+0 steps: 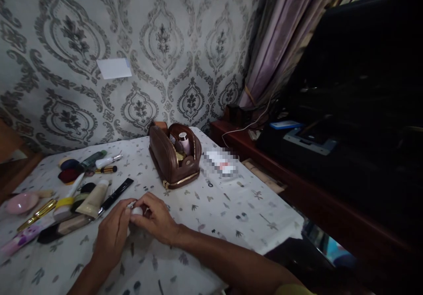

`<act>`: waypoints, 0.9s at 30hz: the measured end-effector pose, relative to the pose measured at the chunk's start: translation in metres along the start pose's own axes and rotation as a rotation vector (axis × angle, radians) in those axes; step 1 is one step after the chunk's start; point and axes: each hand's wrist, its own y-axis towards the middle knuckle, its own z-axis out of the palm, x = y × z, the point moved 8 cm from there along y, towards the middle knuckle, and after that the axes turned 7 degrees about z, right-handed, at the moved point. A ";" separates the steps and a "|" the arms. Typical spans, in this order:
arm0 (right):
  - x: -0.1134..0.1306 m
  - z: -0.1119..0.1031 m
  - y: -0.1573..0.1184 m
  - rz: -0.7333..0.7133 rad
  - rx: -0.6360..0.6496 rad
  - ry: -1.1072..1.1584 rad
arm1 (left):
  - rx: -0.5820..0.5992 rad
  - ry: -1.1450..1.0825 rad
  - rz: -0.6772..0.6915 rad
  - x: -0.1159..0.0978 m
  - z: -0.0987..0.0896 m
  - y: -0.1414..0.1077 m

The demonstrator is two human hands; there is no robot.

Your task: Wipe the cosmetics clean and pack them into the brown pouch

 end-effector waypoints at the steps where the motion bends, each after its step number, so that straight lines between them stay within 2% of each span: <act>1: 0.001 -0.002 0.000 0.000 -0.016 -0.001 | 0.015 -0.006 0.003 0.002 0.001 0.001; 7: 0.007 -0.004 0.001 -0.042 -0.006 0.028 | 0.048 -0.050 -0.039 0.011 -0.002 0.006; 12: 0.002 0.003 0.002 0.007 0.050 0.067 | 0.001 -0.101 -0.114 0.023 -0.007 0.005; 16: -0.003 0.006 0.002 -0.021 0.054 0.071 | -0.004 -0.067 -0.147 0.034 -0.011 0.002; 20: -0.010 0.005 0.004 -0.004 0.036 0.054 | 0.010 0.092 -0.051 0.037 -0.014 0.002; 24: -0.009 0.002 0.004 -0.006 0.021 0.050 | 0.001 0.374 0.083 0.035 -0.018 0.001; 27: -0.007 0.001 0.004 -0.001 0.003 0.018 | 0.001 0.598 0.072 0.037 -0.026 0.002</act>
